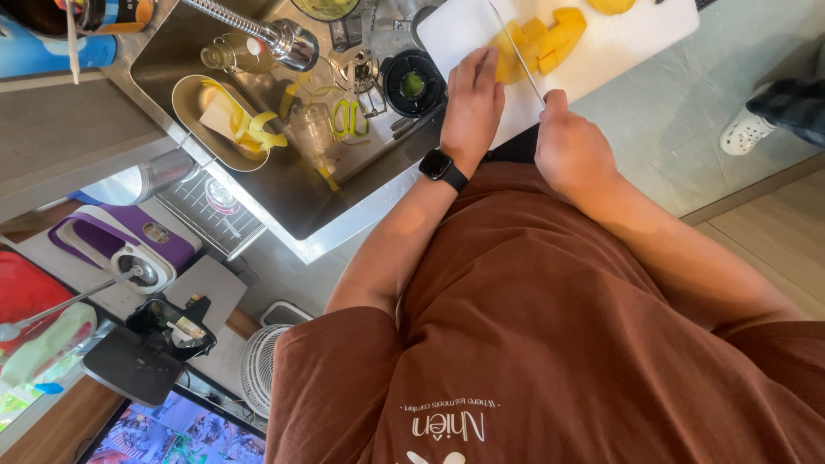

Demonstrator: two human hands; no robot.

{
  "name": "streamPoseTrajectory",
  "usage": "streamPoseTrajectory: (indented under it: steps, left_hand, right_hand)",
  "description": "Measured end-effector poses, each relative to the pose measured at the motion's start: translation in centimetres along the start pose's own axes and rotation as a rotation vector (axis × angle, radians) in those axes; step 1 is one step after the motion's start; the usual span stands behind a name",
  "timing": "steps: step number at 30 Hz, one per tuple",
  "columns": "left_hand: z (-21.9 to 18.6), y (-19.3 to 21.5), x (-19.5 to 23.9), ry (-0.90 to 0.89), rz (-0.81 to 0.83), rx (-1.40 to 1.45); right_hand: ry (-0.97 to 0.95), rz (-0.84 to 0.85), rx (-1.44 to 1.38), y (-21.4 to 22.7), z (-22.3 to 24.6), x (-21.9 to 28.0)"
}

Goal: The person slices a peeled mango on a white cutting board using a knife. They cut the mango into smaller pieces and transfer them into a bowl. The person repeats this process with a second mango.

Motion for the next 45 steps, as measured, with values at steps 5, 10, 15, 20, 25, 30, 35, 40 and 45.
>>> streamPoseTrajectory:
  steps: [5, 10, 15, 20, 25, 30, 35, 40, 45]
  left_hand:
    - [0.3, 0.0, 0.0, 0.001, -0.007, 0.028]
    - [0.4, 0.1, 0.0, -0.027, -0.017, 0.033]
    - [0.6, 0.6, -0.4, -0.044, -0.051, 0.068]
    - [0.4, 2.6, -0.7, -0.021, -0.044, 0.160]
    - [0.4, 2.9, -1.0, -0.048, -0.101, 0.222]
    - [0.7, 2.8, -1.0, -0.026, -0.095, 0.216]
    - [1.0, 2.6, -1.2, -0.055, -0.094, 0.209]
    - [1.4, 2.1, -1.1, -0.075, -0.107, 0.183]
    - [1.4, 1.9, -1.3, -0.085, -0.106, 0.191]
  right_hand:
    - [-0.091, 0.103, 0.049, 0.9, 1.4, -0.3]
    - [-0.076, 0.115, 0.067, -1.3, 0.4, -3.5]
    - [0.182, -0.149, -0.026, -2.9, -1.1, -4.7]
    - [0.178, -0.209, -0.021, -2.2, 0.0, -2.6]
    - [0.160, -0.169, -0.031, -1.8, 0.7, -1.3]
    - [0.104, -0.053, -0.049, -2.0, 1.0, -0.4]
    - [0.030, 0.024, -0.010, -1.2, 2.2, -0.2]
    - [-0.024, 0.075, 0.046, -1.3, 2.5, -0.9]
    - [-0.011, 0.081, 0.098, -2.5, 2.3, -3.1]
Point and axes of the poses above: each hand's wrist, its own x-axis away from the middle knuckle, its own y-axis out of the back of the hand, z = x × y, the point moved 4 cm from there along -x, towards the middle knuckle, and after that the axes turned 6 degrees about -z, right-handed, at the moved point
